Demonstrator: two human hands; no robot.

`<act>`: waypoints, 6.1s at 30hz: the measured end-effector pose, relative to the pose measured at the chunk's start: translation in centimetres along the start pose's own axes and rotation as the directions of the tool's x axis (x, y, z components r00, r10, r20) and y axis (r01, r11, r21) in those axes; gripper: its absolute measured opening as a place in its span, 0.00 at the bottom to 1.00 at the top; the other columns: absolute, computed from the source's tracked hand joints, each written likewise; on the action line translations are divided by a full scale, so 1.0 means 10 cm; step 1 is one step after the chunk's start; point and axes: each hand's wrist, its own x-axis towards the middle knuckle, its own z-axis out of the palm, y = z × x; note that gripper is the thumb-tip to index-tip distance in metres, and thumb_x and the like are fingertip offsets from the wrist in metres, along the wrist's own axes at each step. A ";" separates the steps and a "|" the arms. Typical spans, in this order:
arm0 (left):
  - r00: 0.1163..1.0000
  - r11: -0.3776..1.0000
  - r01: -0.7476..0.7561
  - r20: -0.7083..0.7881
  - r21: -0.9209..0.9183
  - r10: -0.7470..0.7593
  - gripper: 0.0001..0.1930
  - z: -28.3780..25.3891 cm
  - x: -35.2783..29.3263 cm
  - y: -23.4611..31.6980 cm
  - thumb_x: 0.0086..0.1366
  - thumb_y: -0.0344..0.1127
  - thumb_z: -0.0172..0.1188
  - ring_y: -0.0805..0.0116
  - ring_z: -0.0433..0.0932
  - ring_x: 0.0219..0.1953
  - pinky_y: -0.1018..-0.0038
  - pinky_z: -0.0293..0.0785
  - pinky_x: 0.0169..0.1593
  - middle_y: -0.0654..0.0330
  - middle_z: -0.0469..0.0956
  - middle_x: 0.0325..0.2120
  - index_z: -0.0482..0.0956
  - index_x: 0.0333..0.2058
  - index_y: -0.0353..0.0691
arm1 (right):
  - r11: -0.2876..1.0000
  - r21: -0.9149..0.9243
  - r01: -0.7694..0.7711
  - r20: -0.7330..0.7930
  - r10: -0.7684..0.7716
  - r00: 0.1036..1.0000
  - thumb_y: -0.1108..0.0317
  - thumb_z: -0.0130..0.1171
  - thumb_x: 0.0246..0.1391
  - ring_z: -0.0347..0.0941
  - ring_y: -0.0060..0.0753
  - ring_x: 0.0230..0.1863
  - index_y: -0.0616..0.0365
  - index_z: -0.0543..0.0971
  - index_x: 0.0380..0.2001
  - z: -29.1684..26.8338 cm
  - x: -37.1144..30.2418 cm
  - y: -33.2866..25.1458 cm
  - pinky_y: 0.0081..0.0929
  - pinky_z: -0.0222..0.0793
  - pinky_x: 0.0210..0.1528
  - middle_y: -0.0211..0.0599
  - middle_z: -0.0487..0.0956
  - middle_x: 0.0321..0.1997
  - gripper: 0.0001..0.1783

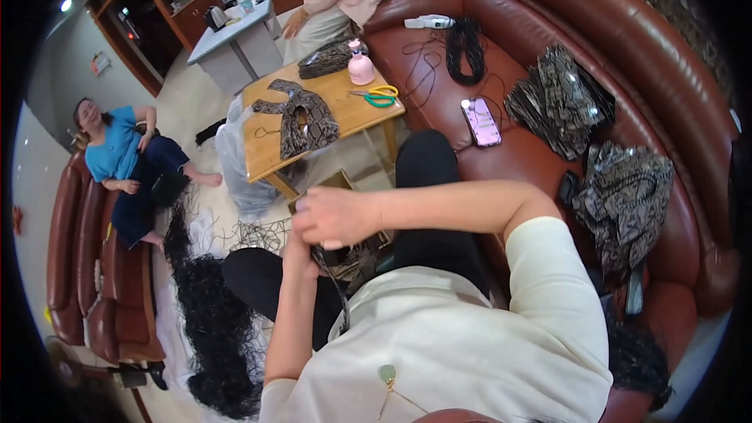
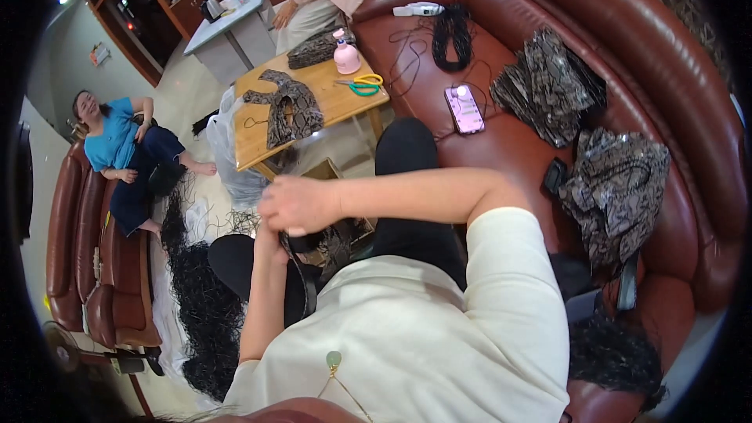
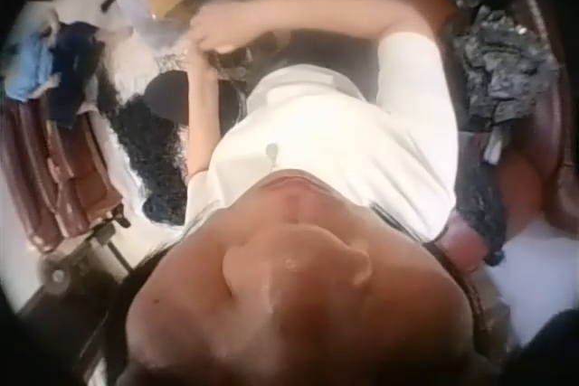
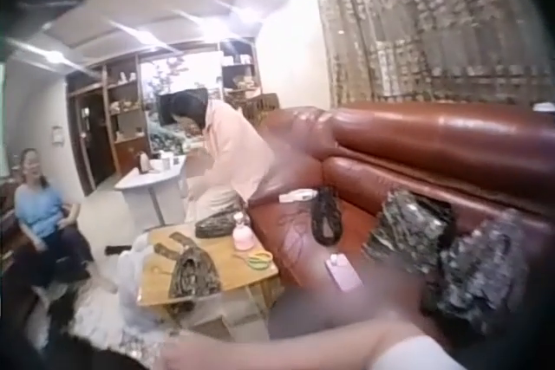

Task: Manually stitching shoe components together using a needle and thread.

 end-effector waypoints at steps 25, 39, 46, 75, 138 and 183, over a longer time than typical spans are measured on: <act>0.799 0.486 -0.540 0.238 0.687 0.552 0.10 0.05 -0.30 0.15 0.44 0.24 0.63 0.74 0.68 0.22 0.79 0.67 0.27 0.61 0.77 0.21 0.76 0.29 0.32 | 0.920 0.271 -0.283 -0.182 0.337 0.924 0.72 0.53 0.49 0.69 0.37 0.28 0.53 0.75 0.28 0.09 0.06 -0.24 0.28 0.66 0.29 0.30 0.72 0.36 0.02; 0.591 0.003 -0.690 0.561 0.724 0.580 0.15 0.39 0.16 0.05 0.43 0.26 0.66 0.58 0.79 0.24 0.71 0.74 0.31 0.51 0.82 0.25 0.79 0.34 0.31 | 0.893 0.113 -0.436 -0.423 0.440 0.792 0.66 0.56 0.48 0.69 0.38 0.20 0.47 0.73 0.26 0.19 -0.48 -0.02 0.32 0.63 0.20 0.25 0.72 0.21 0.01; 0.472 -0.099 -0.792 0.707 0.603 0.527 0.14 0.74 0.62 -0.10 0.43 0.26 0.66 0.55 0.77 0.24 0.71 0.74 0.31 0.51 0.81 0.26 0.79 0.32 0.31 | 0.756 -0.054 -0.652 -0.373 0.591 0.716 0.66 0.56 0.48 0.70 0.39 0.22 0.46 0.73 0.25 -0.02 -0.70 0.08 0.34 0.63 0.21 0.26 0.73 0.21 0.02; 0.772 0.544 -0.618 0.311 0.568 0.554 0.10 0.25 -0.09 0.10 0.51 0.18 0.60 0.70 0.78 0.30 0.78 0.74 0.34 0.53 0.82 0.31 0.78 0.35 0.26 | 0.891 0.130 -0.434 -0.415 0.447 0.792 0.67 0.55 0.48 0.69 0.38 0.20 0.45 0.73 0.28 0.12 -0.33 -0.16 0.31 0.64 0.20 0.26 0.72 0.26 0.02; 0.345 0.126 -0.542 0.083 0.831 0.935 0.07 -0.75 0.56 0.51 0.47 0.29 0.66 0.64 0.63 0.15 0.73 0.64 0.21 0.55 0.76 0.16 0.79 0.24 0.30 | 0.772 0.635 0.033 -0.732 0.587 0.346 0.70 0.54 0.54 0.53 0.14 0.19 0.39 0.77 0.25 -3.12 -1.42 -1.06 0.18 0.47 0.27 0.15 0.68 0.18 0.09; 0.880 0.879 -0.472 0.098 0.071 0.465 0.10 0.30 -0.23 0.52 0.52 0.23 0.64 0.75 0.78 0.28 0.83 0.74 0.33 0.56 0.82 0.30 0.78 0.35 0.31 | 0.172 0.947 -0.272 -0.047 0.910 0.412 0.79 0.47 0.56 0.62 0.21 0.26 0.63 0.76 0.37 -0.25 -0.18 -0.35 0.17 0.57 0.28 0.30 0.72 0.28 0.08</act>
